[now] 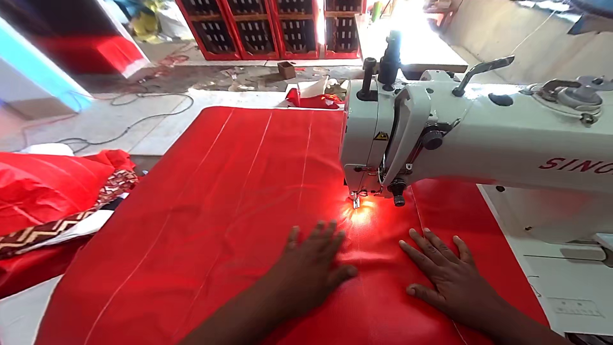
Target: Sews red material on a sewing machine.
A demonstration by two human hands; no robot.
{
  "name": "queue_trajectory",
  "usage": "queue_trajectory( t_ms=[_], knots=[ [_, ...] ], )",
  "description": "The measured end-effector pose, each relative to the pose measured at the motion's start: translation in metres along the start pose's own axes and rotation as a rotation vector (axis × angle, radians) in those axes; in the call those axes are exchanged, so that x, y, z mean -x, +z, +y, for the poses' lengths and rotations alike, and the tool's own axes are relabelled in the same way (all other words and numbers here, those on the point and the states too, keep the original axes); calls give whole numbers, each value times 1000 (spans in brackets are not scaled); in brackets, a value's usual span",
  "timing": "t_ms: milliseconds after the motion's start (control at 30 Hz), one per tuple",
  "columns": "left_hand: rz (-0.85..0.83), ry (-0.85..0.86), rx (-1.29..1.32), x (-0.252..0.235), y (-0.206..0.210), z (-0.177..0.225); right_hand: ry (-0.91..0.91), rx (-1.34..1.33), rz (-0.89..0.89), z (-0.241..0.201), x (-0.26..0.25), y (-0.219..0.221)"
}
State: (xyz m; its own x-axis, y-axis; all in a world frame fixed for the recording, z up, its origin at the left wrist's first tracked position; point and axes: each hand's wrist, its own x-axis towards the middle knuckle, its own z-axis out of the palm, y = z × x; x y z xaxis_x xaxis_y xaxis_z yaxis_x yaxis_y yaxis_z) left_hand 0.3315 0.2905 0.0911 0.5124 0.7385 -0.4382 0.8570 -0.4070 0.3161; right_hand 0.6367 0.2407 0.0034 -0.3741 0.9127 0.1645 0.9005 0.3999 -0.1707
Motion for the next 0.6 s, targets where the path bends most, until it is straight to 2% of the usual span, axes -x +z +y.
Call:
queue_trajectory(
  t_ms=[67,133,233,333,400,467,600],
  knots=[
    [-15,99,-24,-17,9,26,-4,-14,20,1,1,1],
    [-15,92,-88,-25,31,36,-4,-21,44,2,3,2],
    [214,53,-177,-21,68,31,9,-16,47,1,4,2],
    [207,-26,-179,-17,66,29,-11,-9,28,2,3,1],
    [167,-77,-185,-14,62,28,-82,-22,29,3,5,2],
    [205,-101,-202,-10,64,24,-144,-25,19,4,6,1],
    [210,-139,-189,-5,63,20,-146,-16,-39,4,3,-3]
  ],
)
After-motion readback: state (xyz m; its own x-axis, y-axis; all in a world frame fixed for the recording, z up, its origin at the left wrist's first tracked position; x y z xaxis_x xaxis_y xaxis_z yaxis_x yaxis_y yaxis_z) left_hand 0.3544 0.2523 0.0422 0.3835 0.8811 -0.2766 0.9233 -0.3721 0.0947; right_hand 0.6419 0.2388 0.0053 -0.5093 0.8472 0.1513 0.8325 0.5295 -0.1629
